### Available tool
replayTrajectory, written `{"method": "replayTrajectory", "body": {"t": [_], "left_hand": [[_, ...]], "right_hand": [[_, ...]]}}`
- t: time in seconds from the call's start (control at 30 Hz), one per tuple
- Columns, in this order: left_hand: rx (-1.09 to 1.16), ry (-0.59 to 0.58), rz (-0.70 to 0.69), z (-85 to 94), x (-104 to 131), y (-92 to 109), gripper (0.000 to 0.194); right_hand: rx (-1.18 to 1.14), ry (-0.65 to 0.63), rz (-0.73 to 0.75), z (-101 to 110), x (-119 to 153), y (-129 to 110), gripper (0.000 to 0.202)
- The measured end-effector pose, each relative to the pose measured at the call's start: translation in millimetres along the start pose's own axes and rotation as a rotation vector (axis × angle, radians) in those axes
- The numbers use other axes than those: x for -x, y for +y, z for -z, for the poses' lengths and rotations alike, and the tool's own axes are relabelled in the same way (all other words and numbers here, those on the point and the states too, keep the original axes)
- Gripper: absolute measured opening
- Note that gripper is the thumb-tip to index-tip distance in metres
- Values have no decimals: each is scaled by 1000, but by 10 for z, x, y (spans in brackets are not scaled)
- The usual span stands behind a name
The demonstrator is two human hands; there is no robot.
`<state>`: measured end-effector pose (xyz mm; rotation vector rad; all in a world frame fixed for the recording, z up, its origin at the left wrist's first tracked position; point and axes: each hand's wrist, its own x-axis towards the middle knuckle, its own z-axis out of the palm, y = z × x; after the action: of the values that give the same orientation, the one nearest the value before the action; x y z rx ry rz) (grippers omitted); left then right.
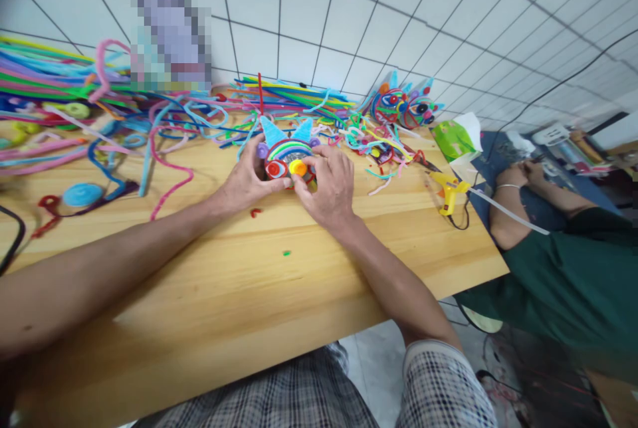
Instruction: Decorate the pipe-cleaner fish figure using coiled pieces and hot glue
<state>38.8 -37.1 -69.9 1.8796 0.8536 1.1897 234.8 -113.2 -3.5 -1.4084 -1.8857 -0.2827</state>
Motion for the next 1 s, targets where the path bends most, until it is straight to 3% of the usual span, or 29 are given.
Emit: {"method": "replayTrajectory", "body": {"t": [0.23,0.43,0.6,1.0], "left_hand": [[88,17,-14,-9,-15,-9,121],[116,34,-14,-9,-14,-40,123],[134,32,-12,-17,-17,-59,125],[162,27,-2,-6,-3,-21,124]], "right_hand": [[23,-12,34,-32,2,36,20],[38,82,130,-60,-5,62,17],[46,89,170,-46,-26,60,18],[-142,54,81,3,-31,68,24]]}}
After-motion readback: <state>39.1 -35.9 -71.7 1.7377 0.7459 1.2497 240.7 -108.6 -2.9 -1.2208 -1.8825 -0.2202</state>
